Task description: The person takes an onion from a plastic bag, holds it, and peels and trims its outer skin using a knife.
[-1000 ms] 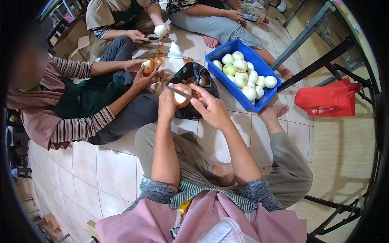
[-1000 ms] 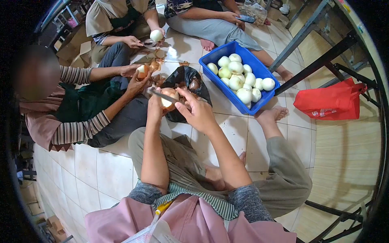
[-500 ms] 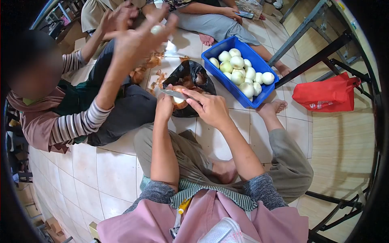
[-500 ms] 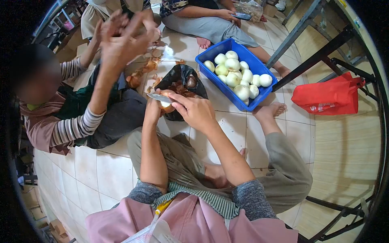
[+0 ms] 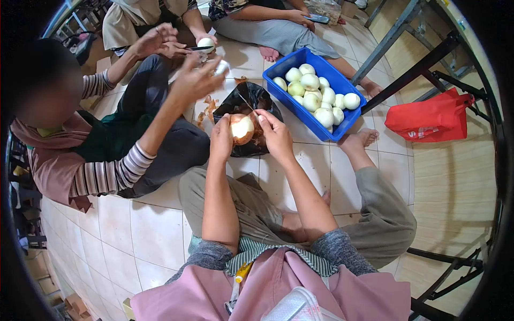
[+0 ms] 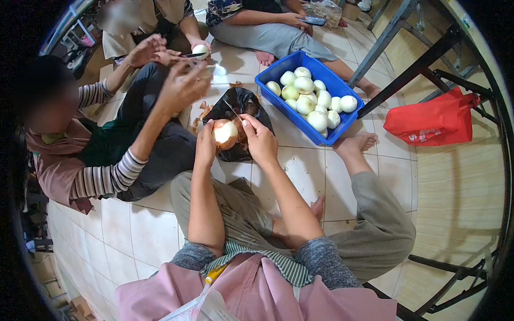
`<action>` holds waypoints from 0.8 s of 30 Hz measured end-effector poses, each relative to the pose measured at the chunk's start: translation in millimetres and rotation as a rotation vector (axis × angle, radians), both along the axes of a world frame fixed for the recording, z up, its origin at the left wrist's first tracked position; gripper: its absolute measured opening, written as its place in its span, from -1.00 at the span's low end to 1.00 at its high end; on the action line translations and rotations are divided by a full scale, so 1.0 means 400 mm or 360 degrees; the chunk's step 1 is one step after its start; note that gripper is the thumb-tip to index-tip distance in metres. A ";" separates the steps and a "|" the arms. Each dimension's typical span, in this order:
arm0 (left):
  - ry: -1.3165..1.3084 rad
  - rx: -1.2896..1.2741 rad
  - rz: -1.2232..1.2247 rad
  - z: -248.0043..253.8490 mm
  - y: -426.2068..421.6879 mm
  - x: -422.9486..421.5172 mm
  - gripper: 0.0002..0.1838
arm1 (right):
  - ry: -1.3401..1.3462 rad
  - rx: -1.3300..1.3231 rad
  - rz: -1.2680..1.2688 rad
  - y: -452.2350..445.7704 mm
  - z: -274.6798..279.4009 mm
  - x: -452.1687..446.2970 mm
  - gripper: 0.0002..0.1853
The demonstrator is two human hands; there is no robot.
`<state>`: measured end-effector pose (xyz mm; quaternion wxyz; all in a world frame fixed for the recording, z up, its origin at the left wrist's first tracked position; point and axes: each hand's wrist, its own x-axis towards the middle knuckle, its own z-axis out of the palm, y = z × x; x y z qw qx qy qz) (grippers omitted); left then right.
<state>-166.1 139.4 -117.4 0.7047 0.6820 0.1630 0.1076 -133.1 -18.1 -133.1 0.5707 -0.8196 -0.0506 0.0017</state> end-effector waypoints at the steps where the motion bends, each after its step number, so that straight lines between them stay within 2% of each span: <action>1: 0.0081 -0.0045 -0.0039 -0.010 0.011 0.001 -0.47 | 0.0041 -0.0049 -0.0042 -0.006 -0.033 0.014 -0.64; 2: 0.0165 -0.0092 -0.0076 -0.018 0.014 0.006 -0.47 | 0.0084 -0.0101 -0.0083 -0.013 -0.053 0.029 -0.63; 4: -0.0036 -0.0496 -0.0014 -0.033 0.004 0.011 -0.48 | 0.0234 -0.0171 -0.0132 -0.039 -0.074 0.043 -0.62; 7: -0.0235 -0.0874 -0.0143 -0.013 0.008 0.010 -0.44 | 0.0451 -0.0228 -0.0130 -0.072 -0.088 0.053 -0.63; 9: -0.0320 -0.1060 -0.0296 0.017 0.011 -0.005 -0.40 | 0.0385 -0.0087 0.0038 -0.074 -0.110 0.049 -0.56; 10: -0.0322 -0.1058 -0.0349 0.015 0.013 -0.001 -0.38 | 0.0377 -0.0019 0.0114 -0.066 -0.110 0.045 -0.54; 12: -0.0225 -0.1017 -0.0207 0.011 -0.007 0.006 -0.33 | 0.0257 0.0057 0.0181 -0.052 -0.108 0.040 -0.47; 13: -0.0177 -0.0993 -0.0136 0.013 -0.012 0.008 -0.31 | 0.0345 0.0190 0.0215 -0.049 -0.083 0.036 -0.47; 15: -0.0181 -0.0856 -0.0122 -0.008 -0.013 0.016 -0.39 | 0.0521 0.0456 0.0279 -0.047 -0.017 0.027 -0.48; 17: -0.0236 -0.0802 -0.0047 -0.008 -0.035 0.025 -0.46 | 0.0487 0.0575 0.0269 -0.039 0.054 0.006 -0.48; 18: -0.0231 -0.0855 -0.0178 -0.005 -0.025 0.018 -0.48 | 0.0469 0.0632 0.0259 -0.036 0.069 0.000 -0.48; 21: -0.0264 -0.0833 -0.0245 0.022 -0.043 0.015 -0.47 | 0.0353 0.0739 0.0299 -0.035 0.063 -0.001 -0.46; 24: -0.0348 -0.0930 -0.0319 0.007 -0.049 0.017 -0.46 | -0.0039 0.0269 0.0238 -0.026 0.058 -0.021 -0.47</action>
